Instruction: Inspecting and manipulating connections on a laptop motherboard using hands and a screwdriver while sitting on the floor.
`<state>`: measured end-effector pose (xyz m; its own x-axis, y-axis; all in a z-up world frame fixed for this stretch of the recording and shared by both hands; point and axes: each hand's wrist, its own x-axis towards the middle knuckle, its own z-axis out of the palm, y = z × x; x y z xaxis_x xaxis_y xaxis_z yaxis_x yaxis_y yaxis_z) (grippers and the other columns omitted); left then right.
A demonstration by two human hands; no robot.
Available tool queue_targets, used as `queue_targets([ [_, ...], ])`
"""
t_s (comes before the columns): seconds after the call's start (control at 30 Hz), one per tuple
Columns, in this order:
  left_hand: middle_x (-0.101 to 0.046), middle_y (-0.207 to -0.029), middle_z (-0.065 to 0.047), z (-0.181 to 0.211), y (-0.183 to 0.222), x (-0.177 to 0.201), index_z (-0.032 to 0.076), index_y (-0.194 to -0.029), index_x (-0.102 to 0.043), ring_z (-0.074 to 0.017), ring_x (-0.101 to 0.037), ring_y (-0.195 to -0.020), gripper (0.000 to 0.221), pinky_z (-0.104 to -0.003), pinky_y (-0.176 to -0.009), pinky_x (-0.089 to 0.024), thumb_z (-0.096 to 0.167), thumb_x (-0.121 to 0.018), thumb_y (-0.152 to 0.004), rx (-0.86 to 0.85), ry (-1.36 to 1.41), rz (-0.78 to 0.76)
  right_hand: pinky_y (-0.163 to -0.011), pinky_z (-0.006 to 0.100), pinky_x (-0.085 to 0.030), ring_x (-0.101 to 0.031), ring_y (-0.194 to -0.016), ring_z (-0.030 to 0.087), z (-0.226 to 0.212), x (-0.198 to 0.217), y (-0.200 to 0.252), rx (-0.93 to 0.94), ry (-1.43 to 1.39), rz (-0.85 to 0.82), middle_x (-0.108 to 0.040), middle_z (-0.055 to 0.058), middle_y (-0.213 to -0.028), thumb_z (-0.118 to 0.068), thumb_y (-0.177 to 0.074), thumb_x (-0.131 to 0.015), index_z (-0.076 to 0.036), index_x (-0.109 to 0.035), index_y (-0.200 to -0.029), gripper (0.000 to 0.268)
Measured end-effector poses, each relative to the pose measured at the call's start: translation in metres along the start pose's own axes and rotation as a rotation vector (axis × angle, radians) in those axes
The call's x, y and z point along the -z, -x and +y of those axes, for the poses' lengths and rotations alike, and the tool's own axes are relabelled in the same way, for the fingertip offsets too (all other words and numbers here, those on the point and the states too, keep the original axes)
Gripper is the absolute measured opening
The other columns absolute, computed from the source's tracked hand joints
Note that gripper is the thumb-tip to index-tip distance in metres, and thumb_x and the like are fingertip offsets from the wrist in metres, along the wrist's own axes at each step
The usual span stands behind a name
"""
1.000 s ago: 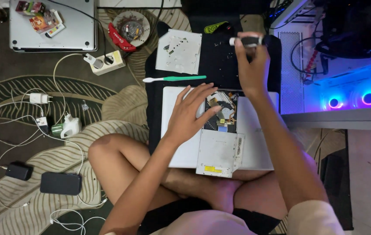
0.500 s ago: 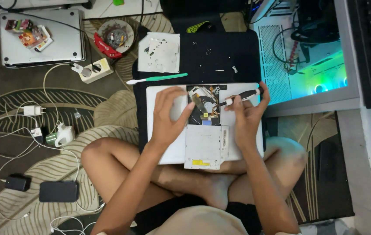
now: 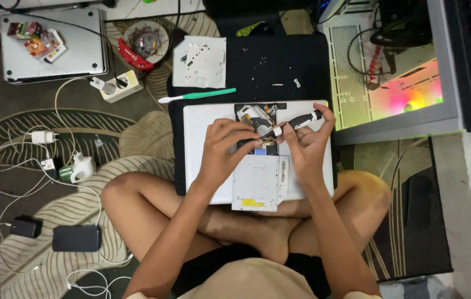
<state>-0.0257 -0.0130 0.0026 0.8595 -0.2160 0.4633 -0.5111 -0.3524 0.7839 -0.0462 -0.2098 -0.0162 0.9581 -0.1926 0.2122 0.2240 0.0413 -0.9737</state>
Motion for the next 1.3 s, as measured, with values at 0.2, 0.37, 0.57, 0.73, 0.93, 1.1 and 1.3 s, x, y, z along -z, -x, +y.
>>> queue_targets([
  [0.2,-0.075,-0.097,0.006,0.002,0.001,0.001,0.024,-0.098,-0.081,-0.0146,-0.061,-0.097,0.013,-0.033,-0.092,-0.045,0.016,-0.083,-0.088,-0.003,0.037,0.027,-0.078,0.030,-0.057,-0.068,-0.073,0.020,-0.002,-0.001,0.001,0.013,-0.017,-0.007,-0.072,0.025,-0.094,-0.008,-0.107,-0.061,-0.017,-0.020,-0.151,0.062],
  [0.37,-0.076,-0.097,0.005,0.001,0.001,0.000,0.023,-0.096,-0.080,-0.0169,-0.062,-0.097,0.012,-0.034,-0.092,-0.046,0.016,-0.084,-0.087,0.026,0.057,0.046,-0.082,0.032,-0.060,-0.071,-0.088,0.026,-0.006,-0.002,0.000,0.026,-0.075,0.037,-0.072,0.026,-0.101,-0.007,-0.108,-0.060,-0.022,-0.019,-0.155,0.064],
  [0.57,-0.072,-0.097,0.000,0.003,-0.002,0.001,0.016,-0.092,-0.076,-0.0223,-0.060,-0.101,0.011,-0.039,-0.092,-0.045,0.013,-0.084,-0.086,0.065,0.036,0.042,-0.100,0.037,-0.058,-0.071,-0.105,0.026,0.004,0.000,0.003,0.094,-0.017,0.042,-0.070,0.024,-0.111,-0.005,-0.111,-0.055,-0.025,-0.015,-0.162,0.068],
  [0.73,-0.064,-0.103,0.000,0.002,-0.002,-0.002,0.015,-0.088,-0.072,-0.0231,-0.055,-0.105,0.014,-0.040,-0.094,-0.042,0.015,-0.085,-0.085,0.081,-0.008,-0.008,-0.097,0.042,-0.060,-0.073,-0.104,0.034,0.004,-0.006,0.006,0.128,-0.039,0.005,-0.070,0.030,-0.111,-0.006,-0.109,-0.060,-0.023,-0.015,-0.160,0.070],
  [0.93,-0.059,-0.104,-0.001,0.005,-0.004,-0.001,0.014,-0.087,-0.070,-0.0241,-0.052,-0.107,0.014,-0.043,-0.096,-0.041,0.014,-0.083,-0.087,0.081,0.011,-0.015,-0.094,0.044,-0.061,-0.073,-0.102,0.036,0.006,-0.004,0.005,0.149,-0.051,-0.013,-0.070,0.032,-0.111,-0.005,-0.108,-0.061,-0.022,-0.017,-0.158,0.069],
  [1.1,-0.059,-0.104,0.000,0.002,-0.003,-0.003,0.015,-0.087,-0.070,-0.0226,-0.051,-0.105,0.013,-0.041,-0.094,-0.040,0.015,-0.084,-0.086,0.082,0.005,-0.020,-0.094,0.046,-0.060,-0.074,-0.099,0.036,0.005,-0.003,0.005,0.144,-0.032,-0.035,-0.070,0.032,-0.109,-0.006,-0.109,-0.059,-0.023,-0.016,-0.157,0.067],
  [1.3,-0.059,-0.103,-0.001,0.001,-0.002,-0.002,0.014,-0.086,-0.071,-0.0232,-0.051,-0.105,0.013,-0.041,-0.094,-0.040,0.015,-0.084,-0.086,0.076,-0.005,-0.022,-0.095,0.047,-0.061,-0.074,-0.099,0.037,0.008,-0.004,0.006,0.157,-0.029,-0.034,-0.069,0.033,-0.110,-0.003,-0.108,-0.059,-0.020,-0.016,-0.156,0.067],
])
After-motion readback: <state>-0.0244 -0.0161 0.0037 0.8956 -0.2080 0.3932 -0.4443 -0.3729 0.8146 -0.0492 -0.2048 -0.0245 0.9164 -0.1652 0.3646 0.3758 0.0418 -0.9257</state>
